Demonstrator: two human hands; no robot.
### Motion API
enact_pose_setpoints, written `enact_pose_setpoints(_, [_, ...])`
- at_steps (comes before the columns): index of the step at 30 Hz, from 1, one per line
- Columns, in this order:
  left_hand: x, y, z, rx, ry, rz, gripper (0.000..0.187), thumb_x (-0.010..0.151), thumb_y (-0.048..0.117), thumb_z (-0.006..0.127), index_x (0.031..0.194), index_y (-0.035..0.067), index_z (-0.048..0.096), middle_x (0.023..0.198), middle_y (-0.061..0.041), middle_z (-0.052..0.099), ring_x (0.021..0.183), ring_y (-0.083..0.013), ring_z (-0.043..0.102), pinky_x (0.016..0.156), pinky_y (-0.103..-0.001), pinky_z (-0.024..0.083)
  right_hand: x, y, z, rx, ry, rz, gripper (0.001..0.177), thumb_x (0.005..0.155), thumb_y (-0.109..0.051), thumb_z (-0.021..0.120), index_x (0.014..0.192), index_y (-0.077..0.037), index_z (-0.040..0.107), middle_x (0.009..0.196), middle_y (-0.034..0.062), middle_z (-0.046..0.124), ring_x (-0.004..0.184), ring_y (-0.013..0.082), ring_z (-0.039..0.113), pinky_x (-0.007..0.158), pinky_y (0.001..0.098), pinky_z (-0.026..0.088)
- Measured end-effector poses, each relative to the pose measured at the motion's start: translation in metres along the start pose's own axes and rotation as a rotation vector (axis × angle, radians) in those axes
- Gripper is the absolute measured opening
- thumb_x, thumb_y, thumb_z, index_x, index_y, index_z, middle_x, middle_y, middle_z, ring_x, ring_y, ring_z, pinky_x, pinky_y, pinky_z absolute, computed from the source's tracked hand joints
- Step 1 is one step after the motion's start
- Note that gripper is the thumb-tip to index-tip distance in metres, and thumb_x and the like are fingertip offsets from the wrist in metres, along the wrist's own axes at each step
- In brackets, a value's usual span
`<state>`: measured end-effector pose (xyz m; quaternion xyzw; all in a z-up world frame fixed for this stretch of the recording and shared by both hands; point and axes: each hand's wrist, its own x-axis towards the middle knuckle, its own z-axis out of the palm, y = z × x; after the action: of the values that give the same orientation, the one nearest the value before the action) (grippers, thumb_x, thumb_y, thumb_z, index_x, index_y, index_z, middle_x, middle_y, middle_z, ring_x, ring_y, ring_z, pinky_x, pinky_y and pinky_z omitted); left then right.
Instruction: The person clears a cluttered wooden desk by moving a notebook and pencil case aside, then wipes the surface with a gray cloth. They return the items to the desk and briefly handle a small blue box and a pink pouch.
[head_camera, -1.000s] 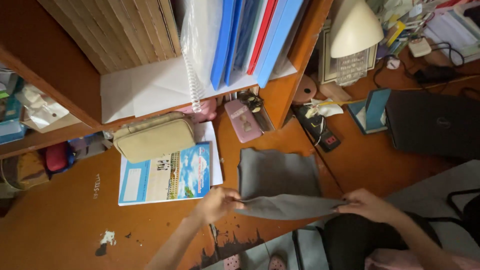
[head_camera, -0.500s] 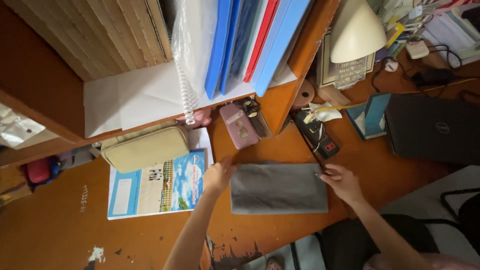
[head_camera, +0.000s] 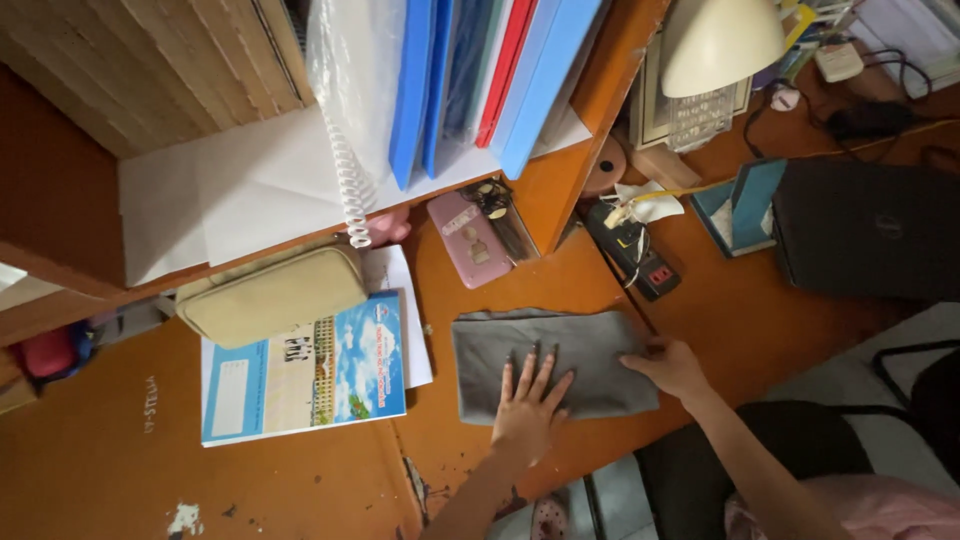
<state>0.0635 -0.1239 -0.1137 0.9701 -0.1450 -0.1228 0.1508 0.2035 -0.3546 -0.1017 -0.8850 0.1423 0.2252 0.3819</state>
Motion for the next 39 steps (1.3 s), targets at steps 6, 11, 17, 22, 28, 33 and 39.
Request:
enact_pose_setpoints(6, [0.017,0.038,-0.009,-0.037,-0.061,-0.120,0.058,0.099,0.042,0.022,0.153,0.025,0.011,0.161,-0.007,-0.013,0.146,-0.0353,-0.016,0.112,-0.063,-0.010,0.025,0.023,-0.022,-0.279,0.039,-0.322,0.044,0.072,-0.035,0.077,0.094,-0.006,0.052,0.098,0.0047,0.049,0.093,0.0184,0.049,0.078,0.0342,0.039])
enact_pose_setpoints(11, [0.035,0.046,0.000,-0.449,0.176,-0.129,0.055,0.100,0.033,0.034,0.148,0.007,0.028,0.159,-0.016,0.005,0.146,-0.0363,0.001,0.112,-0.062,-0.004,-0.051,-0.063,-0.012,-0.473,0.261,-0.464,0.025,0.068,-0.031,0.064,0.078,-0.009,0.068,0.079,0.0177,0.070,0.083,0.0404,0.067,0.071,0.0471,0.046])
enact_pose_setpoints(17, [-0.023,-0.013,-0.023,-1.020,0.649,-0.298,0.049,0.076,-0.004,0.041,0.122,0.003,0.054,0.117,-0.022,0.061,0.104,-0.0388,0.058,0.096,-0.046,0.045,-0.117,-0.101,0.038,-0.017,-0.431,-0.553,0.043,0.078,-0.031,0.072,0.113,-0.007,0.069,0.099,0.0079,0.077,0.087,0.0142,0.076,0.080,0.0235,0.061])
enact_pose_setpoints(22, [-0.078,-0.057,-0.010,-0.758,0.718,-0.505,0.044,0.090,0.005,0.047,0.133,0.000,0.047,0.152,-0.017,0.033,0.142,-0.0307,0.029,0.113,-0.035,0.030,-0.103,-0.057,0.090,-0.215,0.025,-0.880,0.034,0.092,-0.033,0.054,0.110,-0.008,0.068,0.106,0.0101,0.072,0.092,0.0234,0.071,0.083,0.0330,0.056])
enact_pose_setpoints(28, [-0.105,-0.062,-0.007,-0.593,0.700,-0.458,0.045,0.092,0.007,0.043,0.136,0.001,0.047,0.149,-0.013,0.039,0.143,-0.0295,0.027,0.114,-0.042,0.030,-0.095,-0.049,0.174,-0.609,0.295,-0.756,0.092,0.088,-0.064,0.045,0.151,-0.004,0.015,0.158,0.0250,0.004,0.145,0.0455,0.000,0.107,0.0684,0.006])
enact_pose_setpoints(33, [-0.105,-0.063,0.015,-0.460,0.763,-0.275,0.047,0.086,-0.002,0.046,0.132,0.001,0.052,0.146,-0.019,0.042,0.140,-0.0360,0.033,0.114,-0.049,0.027,-0.077,-0.044,0.190,-0.781,0.348,-0.615,0.105,0.085,-0.078,0.033,0.153,-0.004,0.002,0.156,0.0272,-0.004,0.144,0.0449,-0.007,0.105,0.0692,-0.003])
enact_pose_setpoints(39, [-0.097,-0.075,0.028,-0.369,0.744,-0.201,0.044,0.090,0.003,0.042,0.133,0.002,0.051,0.145,-0.015,0.046,0.140,-0.0338,0.032,0.116,-0.047,0.025,-0.058,-0.032,0.140,-0.667,0.417,-1.074,0.058,0.093,-0.039,0.046,0.143,-0.012,0.041,0.153,0.0155,0.033,0.144,0.0364,0.025,0.109,0.0674,0.016])
